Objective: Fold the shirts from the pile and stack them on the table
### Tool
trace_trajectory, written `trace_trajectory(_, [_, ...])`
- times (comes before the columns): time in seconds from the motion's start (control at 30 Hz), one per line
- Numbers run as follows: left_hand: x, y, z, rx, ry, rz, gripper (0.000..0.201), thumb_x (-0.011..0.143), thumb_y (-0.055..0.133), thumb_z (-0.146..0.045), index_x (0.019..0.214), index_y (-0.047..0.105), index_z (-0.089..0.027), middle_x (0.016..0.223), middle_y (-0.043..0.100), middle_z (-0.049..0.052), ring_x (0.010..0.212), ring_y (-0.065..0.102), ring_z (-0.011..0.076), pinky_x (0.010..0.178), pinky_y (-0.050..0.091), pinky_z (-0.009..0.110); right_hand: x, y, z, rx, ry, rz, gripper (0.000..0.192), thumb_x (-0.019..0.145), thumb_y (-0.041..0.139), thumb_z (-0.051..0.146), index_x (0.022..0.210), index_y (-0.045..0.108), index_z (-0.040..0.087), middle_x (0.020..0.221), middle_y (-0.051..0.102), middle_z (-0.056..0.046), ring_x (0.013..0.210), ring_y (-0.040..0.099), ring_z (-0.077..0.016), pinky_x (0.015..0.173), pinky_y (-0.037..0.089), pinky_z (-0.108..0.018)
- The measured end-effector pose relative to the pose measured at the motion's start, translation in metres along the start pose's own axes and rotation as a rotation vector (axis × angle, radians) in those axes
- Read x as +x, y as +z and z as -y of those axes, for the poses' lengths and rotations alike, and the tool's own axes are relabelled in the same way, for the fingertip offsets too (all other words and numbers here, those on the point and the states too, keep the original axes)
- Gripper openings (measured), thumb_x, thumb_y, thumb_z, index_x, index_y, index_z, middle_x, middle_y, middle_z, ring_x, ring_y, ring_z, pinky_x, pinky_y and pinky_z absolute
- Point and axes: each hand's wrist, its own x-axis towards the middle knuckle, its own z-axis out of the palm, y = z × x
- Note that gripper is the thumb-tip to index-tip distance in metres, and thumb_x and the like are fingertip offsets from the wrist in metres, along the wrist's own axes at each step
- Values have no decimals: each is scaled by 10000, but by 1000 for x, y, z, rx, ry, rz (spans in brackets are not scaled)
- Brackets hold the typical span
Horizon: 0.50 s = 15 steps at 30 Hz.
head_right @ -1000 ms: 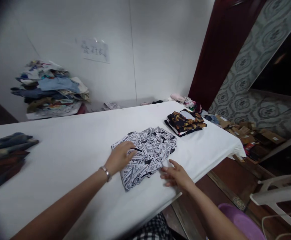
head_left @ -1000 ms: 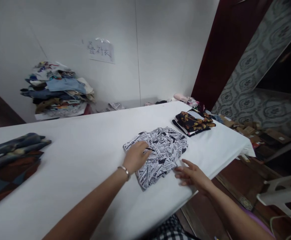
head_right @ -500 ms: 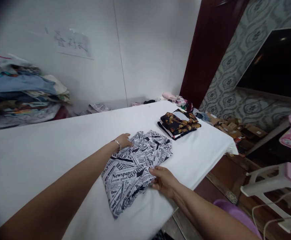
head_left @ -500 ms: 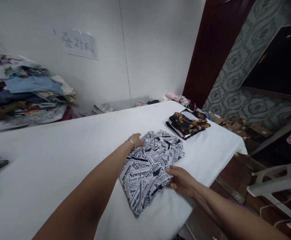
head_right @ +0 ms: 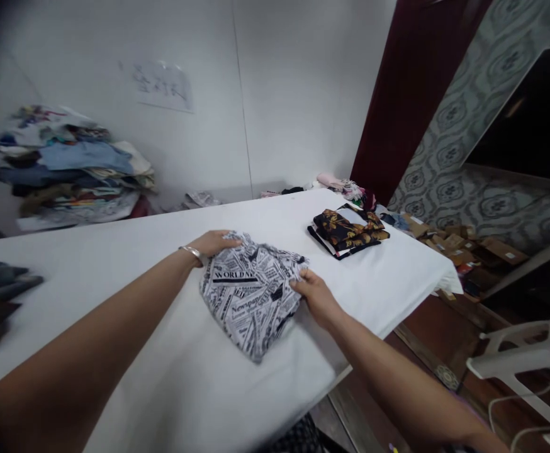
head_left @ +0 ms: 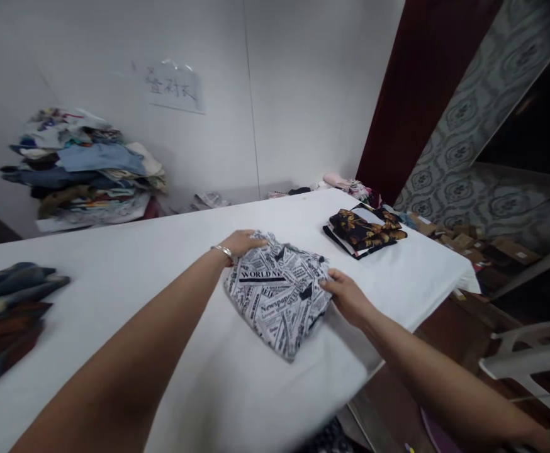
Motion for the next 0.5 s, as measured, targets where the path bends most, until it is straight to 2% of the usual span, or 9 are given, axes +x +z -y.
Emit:
trace_trajectory(0.07, [-18, -29, -7, -155, 68, -11, 482, 683, 695, -489, 1030, 678, -155, 989, 733, 87, 832, 669, 196, 733, 539, 322, 14, 10, 20, -51, -138, 12, 333, 546, 785, 290, 739, 525, 212, 653, 586, 58, 607, 527, -119, 627, 407, -248])
trace_trajectory(0.13, [-43, -54, -13, -259, 178, -93, 470, 675, 706, -485, 1015, 675, -162, 1015, 720, 71, 868, 653, 191, 798, 529, 342, 24, 21, 39, -105, -279, 45, 321, 566, 754, 287, 791, 533, 225, 709, 594, 52, 667, 546, -129, 659, 422, -251])
trace_trajectory(0.23, [-96, -72, -8, -141, 310, -310, 395, 693, 694, -487, 943, 681, -181, 957, 706, 35, 874, 625, 196, 830, 506, 365, 24, 29, 45, -217, -376, 117, 448, 610, 704, 291, 1034, 564, 255, 851, 630, 23, 791, 579, -163, 736, 454, -290])
trace_trajectory(0.3, [-139, -65, 7, 61, 396, -394, 319, 722, 668, -479, 868, 679, -196, 912, 689, 29, 882, 606, 206, 844, 486, 371, 16, 25, 29, -314, -357, 189, 586, 645, 665, 281, 1215, 526, 254, 876, 639, 11, 803, 582, -174, 748, 464, -312])
trace_trajectory(0.33, [-162, -55, 19, 170, 443, -386, 277, 740, 653, -469, 823, 672, -205, 889, 681, 29, 882, 597, 206, 850, 475, 371, 9, 20, 15, -370, -331, 231, 624, 663, 643, 265, 1271, 506, 245, 879, 645, 6, 806, 585, -176, 759, 467, -321])
trace_trajectory(0.4, [-204, -28, 45, 346, 500, -232, 217, 804, 593, -420, 727, 639, -222, 807, 661, 26, 839, 580, 192, 842, 459, 366, -6, 8, -17, -509, -285, 308, 624, 688, 601, 225, 1305, 509, 226, 916, 663, -9, 859, 594, -187, 820, 468, -347])
trace_trajectory(0.47, [-238, 3, 71, 433, 492, -61, 248, 840, 555, -351, 629, 571, -223, 721, 623, 10, 760, 555, 177, 799, 458, 365, -22, -4, -47, -671, -284, 347, 571, 688, 585, 195, 1258, 574, 223, 988, 677, -33, 948, 593, -215, 904, 448, -387])
trace_trajectory(0.5, [-251, 16, 81, 437, 459, -56, 237, 847, 548, -323, 632, 559, -224, 742, 622, 11, 769, 552, 179, 779, 462, 361, -28, -9, -58, -733, -294, 355, 559, 685, 577, 182, 1243, 595, 223, 1026, 677, -45, 987, 587, -229, 937, 434, -403])
